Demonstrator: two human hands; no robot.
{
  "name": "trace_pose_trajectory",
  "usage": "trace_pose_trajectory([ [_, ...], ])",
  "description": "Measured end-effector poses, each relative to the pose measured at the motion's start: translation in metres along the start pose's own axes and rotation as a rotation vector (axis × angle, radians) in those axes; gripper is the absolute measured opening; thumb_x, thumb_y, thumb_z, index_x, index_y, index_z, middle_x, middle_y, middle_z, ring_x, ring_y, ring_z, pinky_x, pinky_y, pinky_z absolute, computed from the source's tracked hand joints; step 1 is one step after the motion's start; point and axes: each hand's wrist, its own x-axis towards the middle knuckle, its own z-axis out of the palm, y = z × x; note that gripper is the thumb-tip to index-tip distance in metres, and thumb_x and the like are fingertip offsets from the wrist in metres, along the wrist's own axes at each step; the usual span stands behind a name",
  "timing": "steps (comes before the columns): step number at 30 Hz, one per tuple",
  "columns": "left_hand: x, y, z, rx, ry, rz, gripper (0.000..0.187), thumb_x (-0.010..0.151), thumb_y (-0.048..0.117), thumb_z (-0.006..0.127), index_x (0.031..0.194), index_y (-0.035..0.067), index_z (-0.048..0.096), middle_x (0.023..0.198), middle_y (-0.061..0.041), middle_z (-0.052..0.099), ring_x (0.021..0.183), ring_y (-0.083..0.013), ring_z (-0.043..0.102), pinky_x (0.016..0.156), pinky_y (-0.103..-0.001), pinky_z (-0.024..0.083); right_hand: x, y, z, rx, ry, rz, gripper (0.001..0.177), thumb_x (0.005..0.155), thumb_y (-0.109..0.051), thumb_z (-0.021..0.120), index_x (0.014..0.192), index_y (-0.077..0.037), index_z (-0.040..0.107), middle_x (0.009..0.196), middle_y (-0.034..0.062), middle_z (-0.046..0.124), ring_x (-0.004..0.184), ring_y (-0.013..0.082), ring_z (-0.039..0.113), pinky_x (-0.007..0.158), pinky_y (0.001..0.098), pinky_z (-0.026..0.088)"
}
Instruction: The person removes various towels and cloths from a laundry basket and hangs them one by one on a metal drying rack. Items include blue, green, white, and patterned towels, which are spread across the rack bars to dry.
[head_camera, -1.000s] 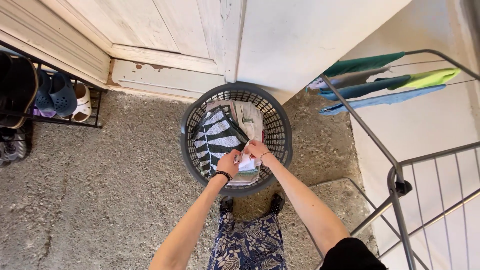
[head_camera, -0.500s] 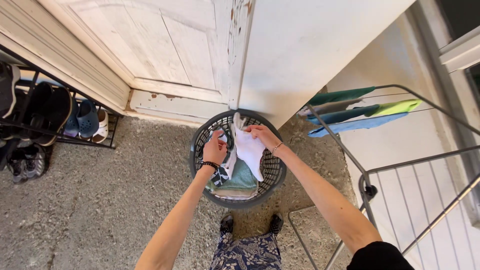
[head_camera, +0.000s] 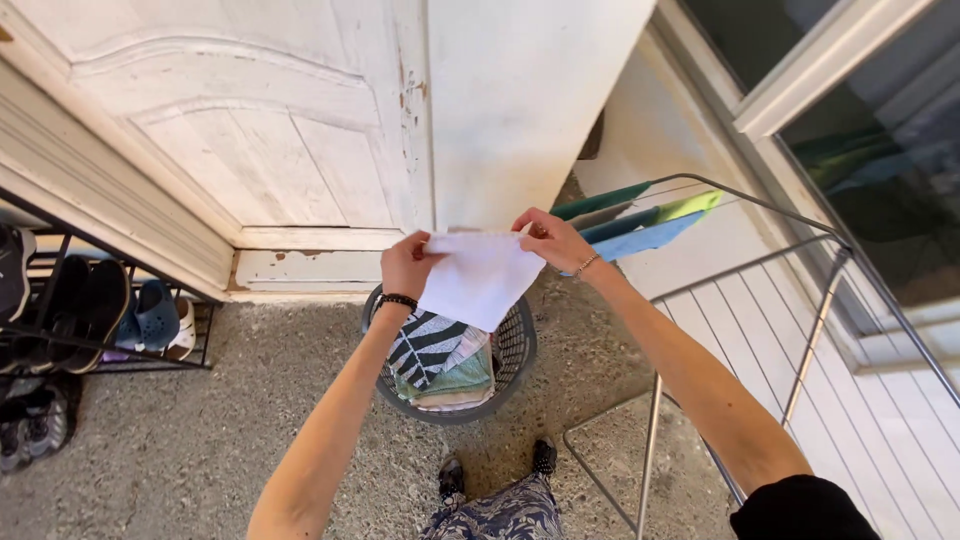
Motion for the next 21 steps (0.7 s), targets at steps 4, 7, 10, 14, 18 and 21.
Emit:
trace_pose_trajectory([
  [4, 0.001, 0.036, -0.016, -0.014, 0.012, 0.105, 0.024, 0.084, 0.028, 0.085, 0.100, 0.021, 0.068, 0.075, 0.000, 0.075, 0.078, -0.0225, 0.072, 0.085, -0.039, 0.055, -0.046, -0.015, -0.026, -0.113, 0.026, -0.047, 0.032, 0.084, -0.032, 0.075, 0.114, -0.025, 0.069, 0.075, 0.0017, 0.067, 0.077, 0.0185, 0.067, 0.075, 0.0355, 0.052],
  [7, -0.001, 0.064, -0.018, 0.023, 0.060, 0.292, 0.027, 0.076, 0.034, 0.091, 0.091, 0.025, 0.071, 0.080, 0.004, 0.074, 0.086, -0.0203, 0.068, 0.085, -0.037, 0.055, -0.075, -0.016, -0.034, -0.148, 0.053, -0.075, 0.032, 0.091, -0.025, 0.069, 0.123, -0.027, 0.065, 0.077, 0.0045, 0.069, 0.078, 0.0205, 0.069, 0.075, 0.0371, 0.054],
  [10, -0.013, 0.098, -0.017, -0.064, 0.023, 0.469, 0.026, 0.086, 0.030, 0.086, 0.094, 0.019, 0.063, 0.083, -0.004, 0.073, 0.091, -0.0265, 0.067, 0.086, -0.041, 0.055, -0.098, -0.017, -0.040, -0.188, 0.035, -0.105, 0.035, 0.095, -0.026, 0.064, 0.129, -0.026, 0.065, 0.080, 0.0095, 0.068, 0.083, 0.0259, 0.069, 0.080, 0.0413, 0.054],
  [14, -0.018, 0.139, -0.004, -0.287, -0.180, 0.454, 0.020, 0.099, 0.027, 0.073, 0.110, 0.020, 0.057, 0.084, -0.012, 0.066, 0.081, -0.0277, 0.063, 0.081, -0.040, 0.054, -0.117, -0.012, -0.055, -0.360, 0.073, -0.161, 0.026, 0.094, -0.030, 0.068, 0.116, -0.017, 0.071, 0.090, 0.0162, 0.072, 0.093, 0.0342, 0.071, 0.087, 0.0465, 0.054],
  [18, -0.019, 0.168, 0.013, -0.324, -0.295, 0.469, 0.017, 0.105, 0.029, 0.065, 0.111, 0.019, 0.054, 0.097, -0.012, 0.069, 0.089, -0.0306, 0.066, 0.087, -0.043, 0.053, -0.138, 0.001, -0.078, -0.317, 0.134, -0.143, 0.029, 0.093, -0.030, 0.072, 0.117, -0.013, 0.070, 0.105, 0.0175, 0.075, 0.105, 0.0382, 0.070, 0.095, 0.0505, 0.053],
  [21, -0.031, 0.194, 0.022, -0.310, -0.355, 0.478, 0.018, 0.105, 0.029, 0.063, 0.110, 0.017, 0.051, 0.097, -0.014, 0.066, 0.089, -0.0321, 0.064, 0.085, -0.047, 0.051, -0.162, 0.004, -0.091, -0.309, 0.163, -0.091, 0.024, 0.095, -0.032, 0.069, 0.114, -0.017, 0.069, 0.100, 0.0109, 0.076, 0.104, 0.0343, 0.070, 0.096, 0.0479, 0.053],
])
